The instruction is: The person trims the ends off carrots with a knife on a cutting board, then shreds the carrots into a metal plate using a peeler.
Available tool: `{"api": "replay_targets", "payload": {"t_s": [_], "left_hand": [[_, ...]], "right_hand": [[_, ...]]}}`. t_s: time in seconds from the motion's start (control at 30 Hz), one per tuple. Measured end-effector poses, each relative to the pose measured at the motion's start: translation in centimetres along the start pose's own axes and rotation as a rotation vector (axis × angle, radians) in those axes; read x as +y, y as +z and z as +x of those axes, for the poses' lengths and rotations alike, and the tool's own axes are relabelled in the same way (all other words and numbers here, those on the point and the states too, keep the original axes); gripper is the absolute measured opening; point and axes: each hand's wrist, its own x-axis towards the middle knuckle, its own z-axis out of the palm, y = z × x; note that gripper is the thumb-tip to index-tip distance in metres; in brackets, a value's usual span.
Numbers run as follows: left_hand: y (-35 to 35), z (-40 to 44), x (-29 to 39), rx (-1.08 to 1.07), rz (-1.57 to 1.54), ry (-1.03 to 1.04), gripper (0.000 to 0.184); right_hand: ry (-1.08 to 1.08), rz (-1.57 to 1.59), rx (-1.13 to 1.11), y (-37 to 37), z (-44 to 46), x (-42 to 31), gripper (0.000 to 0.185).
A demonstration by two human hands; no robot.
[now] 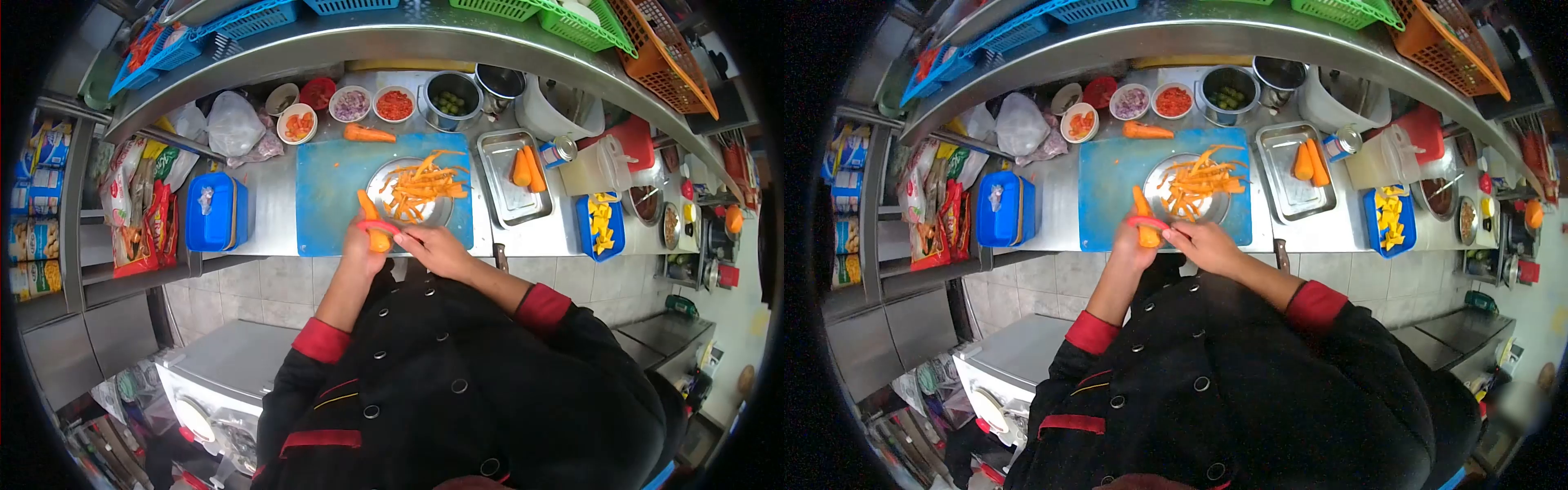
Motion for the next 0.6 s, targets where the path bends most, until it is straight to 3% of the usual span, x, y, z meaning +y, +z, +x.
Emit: {"api": "replay_targets", "payload": {"t_s": [0.13,0.17,0.2,0.33,0.47,0.53,0.6], "left_hand": [[-2.5,-0.4,-1.2,-0.109,-0.010,-0.136,0.030],[-1.3,-2.0,-1.7,-0.114,0.050,-0.118,0.031],[-0.4,-3.1,-1.8,-0.120,0.110,-0.102,0.033],[-2.3,-1.4,-0.9,-0.140,-0.049,-0.108,0.030],[-3.3,0.4,0.0,-0.084,-0.087,-0.016,0.030],[-3.5,1.8,-0.1,-0.051,-0.084,0.005,0.030],[-3.1,2.3,-0.4,-0.035,-0.079,0.026,0.030]], "right_hand": [[0.005,0.001,0.146,2.1,4.9,5.6,0.042],[0.129,-0.001,0.126,2.1,5.7,6.4,0.044],[0.253,-0.004,0.106,1.7,6.4,6.6,0.046],[0.279,0.074,0.074,1.0,5.2,5.0,0.049],[0.230,0.177,0.024,0.6,0.9,0.2,0.044],[0.071,0.112,-0.051,-0.4,-1.1,-2.6,0.038],[0.041,0.059,-0.071,-0.6,-1.8,-2.8,0.035]]}}
